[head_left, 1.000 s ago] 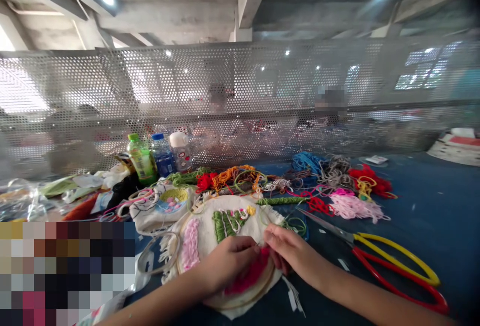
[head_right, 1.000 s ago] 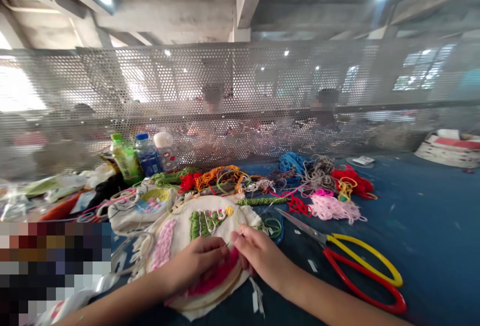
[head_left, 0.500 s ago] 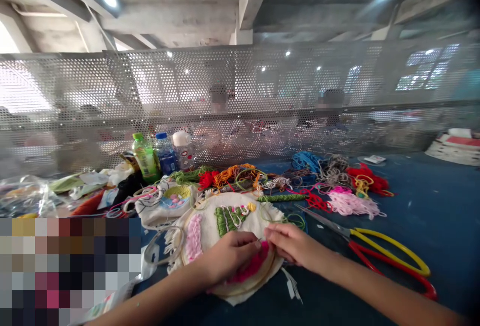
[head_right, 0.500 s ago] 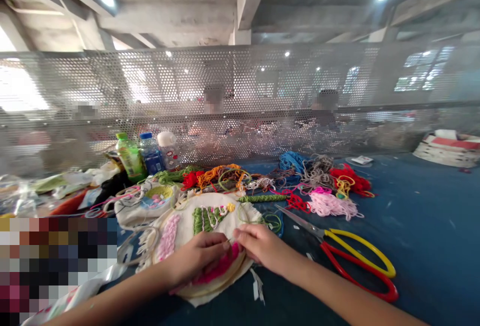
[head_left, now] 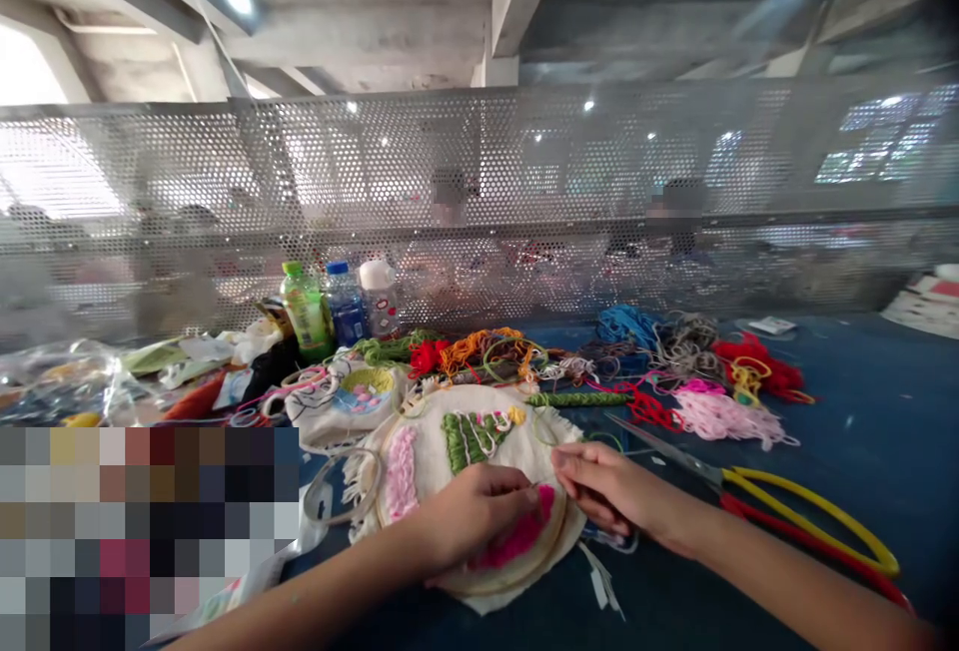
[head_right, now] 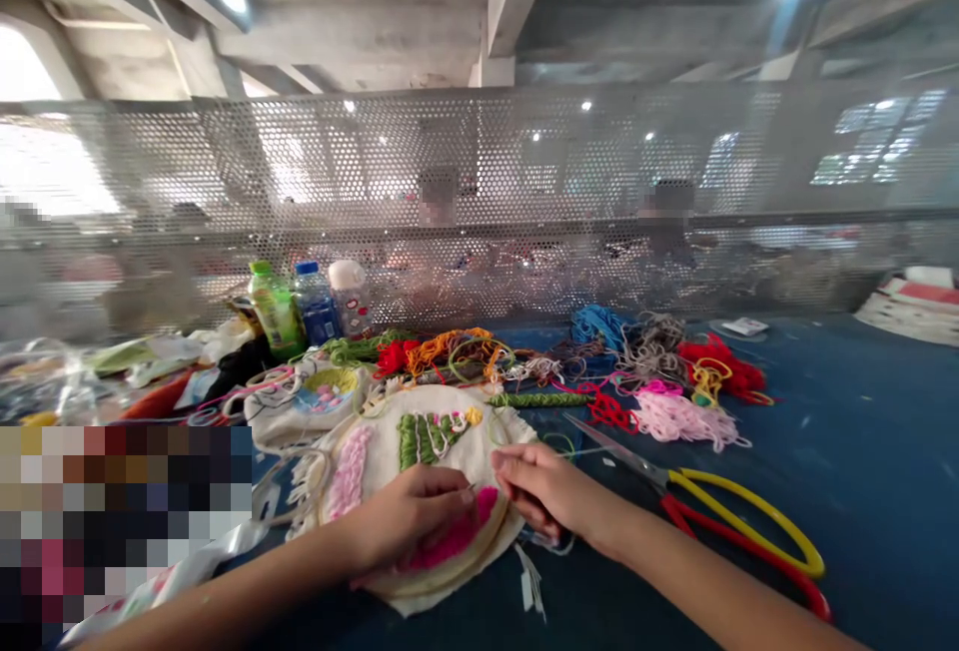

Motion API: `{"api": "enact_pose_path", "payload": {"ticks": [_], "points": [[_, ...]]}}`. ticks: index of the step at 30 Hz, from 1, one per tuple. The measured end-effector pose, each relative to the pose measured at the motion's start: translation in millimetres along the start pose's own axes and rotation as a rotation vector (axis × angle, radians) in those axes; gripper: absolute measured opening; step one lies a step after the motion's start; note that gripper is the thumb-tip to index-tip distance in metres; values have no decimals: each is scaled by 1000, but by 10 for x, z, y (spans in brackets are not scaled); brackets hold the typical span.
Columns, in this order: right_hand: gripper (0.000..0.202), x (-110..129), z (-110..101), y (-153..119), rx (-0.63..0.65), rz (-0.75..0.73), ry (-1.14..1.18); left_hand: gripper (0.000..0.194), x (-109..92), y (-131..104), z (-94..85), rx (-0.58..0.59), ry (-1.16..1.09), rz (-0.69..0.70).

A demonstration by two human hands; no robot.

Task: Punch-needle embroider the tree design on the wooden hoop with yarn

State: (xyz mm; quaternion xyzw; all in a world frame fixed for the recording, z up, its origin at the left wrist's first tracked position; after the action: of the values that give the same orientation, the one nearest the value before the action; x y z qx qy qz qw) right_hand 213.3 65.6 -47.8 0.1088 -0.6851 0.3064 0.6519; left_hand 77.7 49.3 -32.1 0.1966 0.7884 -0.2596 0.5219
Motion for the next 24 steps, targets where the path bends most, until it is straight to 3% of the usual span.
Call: {"api": "enact_pose_path", "payload": {"ticks": [9,15,19,22,24], "points": [[55,-20,41,51,-28,7,-96,39,42,22,7,-6,22,-17],[55,-23,132,67,-10,-5,-118,30,15,25,-15,-35,17,19],[57,-13,37,40,11,24,-147,30,-32,0,-10,-36,-27,5],[60,40,-19,-107,89,105,-301,31,-28,-9,-14,-44,-72,-22],[65,103,82,-293,195,160,-477,32,-3,-2,-25,-57,-100,-31]]}}
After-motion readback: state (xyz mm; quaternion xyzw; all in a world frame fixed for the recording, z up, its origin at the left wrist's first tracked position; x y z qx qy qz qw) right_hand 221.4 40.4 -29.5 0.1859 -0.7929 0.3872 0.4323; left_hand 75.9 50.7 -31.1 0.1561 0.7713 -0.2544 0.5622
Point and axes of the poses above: each hand's wrist, its own y-axis towards the middle knuckle, its own z-axis out of the palm, x = y × z, the point moved 7 cm from there along y, towards the middle knuckle, and after that the axes turned 2 degrees about z, right-handed, at the moved point
